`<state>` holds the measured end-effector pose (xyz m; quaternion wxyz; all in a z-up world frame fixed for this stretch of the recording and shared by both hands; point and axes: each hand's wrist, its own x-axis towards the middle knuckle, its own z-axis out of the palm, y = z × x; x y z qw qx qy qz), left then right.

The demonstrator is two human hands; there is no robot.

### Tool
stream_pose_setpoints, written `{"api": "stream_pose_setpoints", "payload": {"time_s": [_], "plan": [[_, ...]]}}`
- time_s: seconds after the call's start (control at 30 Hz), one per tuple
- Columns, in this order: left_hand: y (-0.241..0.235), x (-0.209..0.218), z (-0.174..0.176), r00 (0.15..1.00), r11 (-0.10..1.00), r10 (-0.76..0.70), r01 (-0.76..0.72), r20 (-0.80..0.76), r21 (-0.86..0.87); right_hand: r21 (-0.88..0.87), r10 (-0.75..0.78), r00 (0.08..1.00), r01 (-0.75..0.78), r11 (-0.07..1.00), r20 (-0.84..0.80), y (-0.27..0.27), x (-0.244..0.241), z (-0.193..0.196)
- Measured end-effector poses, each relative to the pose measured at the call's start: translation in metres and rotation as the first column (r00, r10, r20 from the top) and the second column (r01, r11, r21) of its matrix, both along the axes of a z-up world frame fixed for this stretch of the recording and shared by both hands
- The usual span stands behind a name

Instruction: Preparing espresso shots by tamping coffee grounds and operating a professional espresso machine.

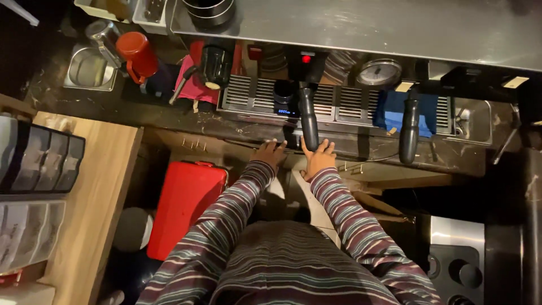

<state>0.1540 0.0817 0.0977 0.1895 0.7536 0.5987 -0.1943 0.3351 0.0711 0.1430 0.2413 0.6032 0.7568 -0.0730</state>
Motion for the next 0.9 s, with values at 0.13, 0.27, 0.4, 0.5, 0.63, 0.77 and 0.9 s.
{"api": "stream_pose_setpoints", "payload": {"time_s": [0.13,0.27,0.4,0.5,0.63,0.77,0.9], "plan": [[-0.002,-0.011,0.002,0.996,0.994,-0.093,0.093,0.002,0.054,-0.003,-0.072,0.997,0.072,0.997,0.008,-0.002,-0.006,0.003],[0.003,-0.010,0.001,0.994,0.994,-0.102,0.103,-0.050,0.029,-0.016,-0.137,0.991,0.137,0.990,0.000,-0.004,-0.018,0.019],[0.007,-0.012,-0.018,0.994,0.993,-0.107,0.107,0.002,0.055,0.016,-0.147,0.989,0.147,0.989,0.021,-0.007,-0.022,0.017],[0.008,-0.017,-0.017,0.987,0.985,-0.159,0.158,0.008,0.073,0.033,-0.148,0.989,0.147,0.989,0.022,-0.008,-0.023,0.012],[0.005,-0.022,-0.006,0.976,0.970,-0.217,0.214,0.015,0.113,0.042,-0.156,0.987,0.154,0.987,0.049,-0.007,-0.025,0.011],[0.004,-0.024,-0.010,0.973,0.966,-0.228,0.223,0.025,0.128,0.052,-0.156,0.986,0.153,0.987,0.059,-0.007,-0.025,0.007],[0.007,-0.024,-0.016,0.978,0.975,-0.203,0.197,0.048,0.099,0.028,-0.141,0.989,0.140,0.990,0.039,-0.005,-0.020,0.001]]}}
